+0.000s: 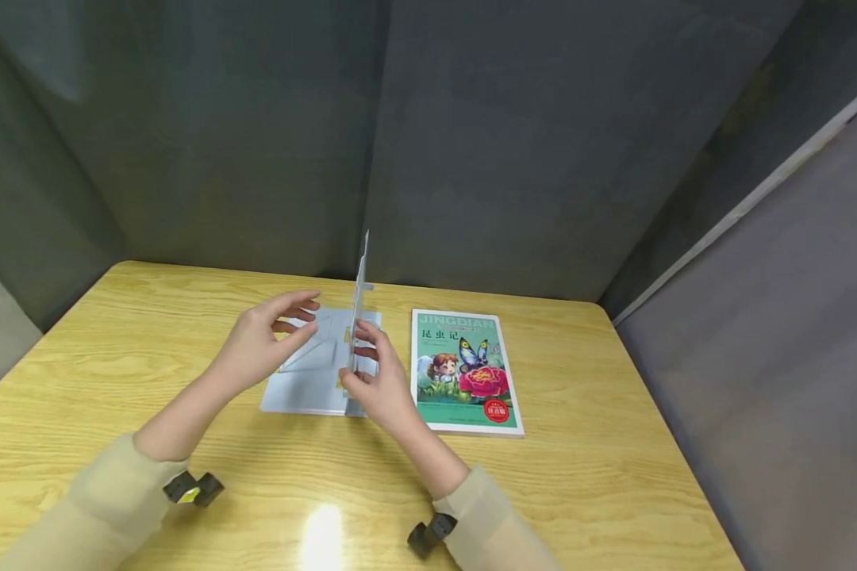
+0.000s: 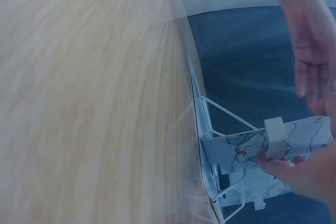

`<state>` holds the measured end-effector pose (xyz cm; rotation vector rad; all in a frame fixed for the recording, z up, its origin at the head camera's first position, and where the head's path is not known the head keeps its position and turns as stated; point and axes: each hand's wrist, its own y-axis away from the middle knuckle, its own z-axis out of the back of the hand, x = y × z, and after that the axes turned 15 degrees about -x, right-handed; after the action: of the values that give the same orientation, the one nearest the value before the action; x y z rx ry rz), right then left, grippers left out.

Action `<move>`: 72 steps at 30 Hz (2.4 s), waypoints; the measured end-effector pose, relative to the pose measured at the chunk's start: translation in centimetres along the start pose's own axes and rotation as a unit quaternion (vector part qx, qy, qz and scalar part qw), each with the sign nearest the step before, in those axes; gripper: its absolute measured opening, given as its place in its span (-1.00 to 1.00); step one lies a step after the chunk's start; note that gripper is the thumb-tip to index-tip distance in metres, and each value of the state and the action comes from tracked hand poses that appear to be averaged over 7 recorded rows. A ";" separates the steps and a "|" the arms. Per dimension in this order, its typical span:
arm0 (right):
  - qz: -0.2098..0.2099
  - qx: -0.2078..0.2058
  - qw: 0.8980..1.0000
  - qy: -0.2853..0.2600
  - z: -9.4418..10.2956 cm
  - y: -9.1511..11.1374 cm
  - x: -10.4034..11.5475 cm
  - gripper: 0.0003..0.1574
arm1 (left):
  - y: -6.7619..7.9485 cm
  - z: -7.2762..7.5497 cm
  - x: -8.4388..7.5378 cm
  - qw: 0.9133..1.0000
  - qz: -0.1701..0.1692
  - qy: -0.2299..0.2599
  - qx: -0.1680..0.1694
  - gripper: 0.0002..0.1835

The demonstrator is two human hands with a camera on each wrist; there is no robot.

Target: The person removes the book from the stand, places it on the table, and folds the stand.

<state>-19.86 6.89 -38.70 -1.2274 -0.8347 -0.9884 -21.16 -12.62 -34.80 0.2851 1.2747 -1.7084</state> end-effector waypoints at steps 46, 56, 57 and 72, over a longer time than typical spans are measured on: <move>-0.027 0.006 1.000 0.002 1.0 0.2 -0.3 -0.10 | -1.3 0.6 14.9 0.960 0.028 -0.113 0.254 -0.16; -0.028 0.005 1.000 -0.003 1.0 0.2 -0.4 -0.11 | -1.6 0.3 15.1 0.959 0.015 -0.119 0.256 -0.09; -0.029 0.005 1.000 -0.003 1.0 0.2 -0.4 -0.11 | -1.6 0.3 15.1 0.959 0.017 -0.120 0.257 -0.09; -0.029 0.005 1.000 0.000 1.1 0.2 -0.2 -0.11 | -2.6 0.0 14.7 0.940 -0.007 -0.166 0.297 -0.14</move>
<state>-19.75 8.04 -38.78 -1.2002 -0.8779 -1.0300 -30.89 -20.55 -42.86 0.3189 0.4956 -2.0239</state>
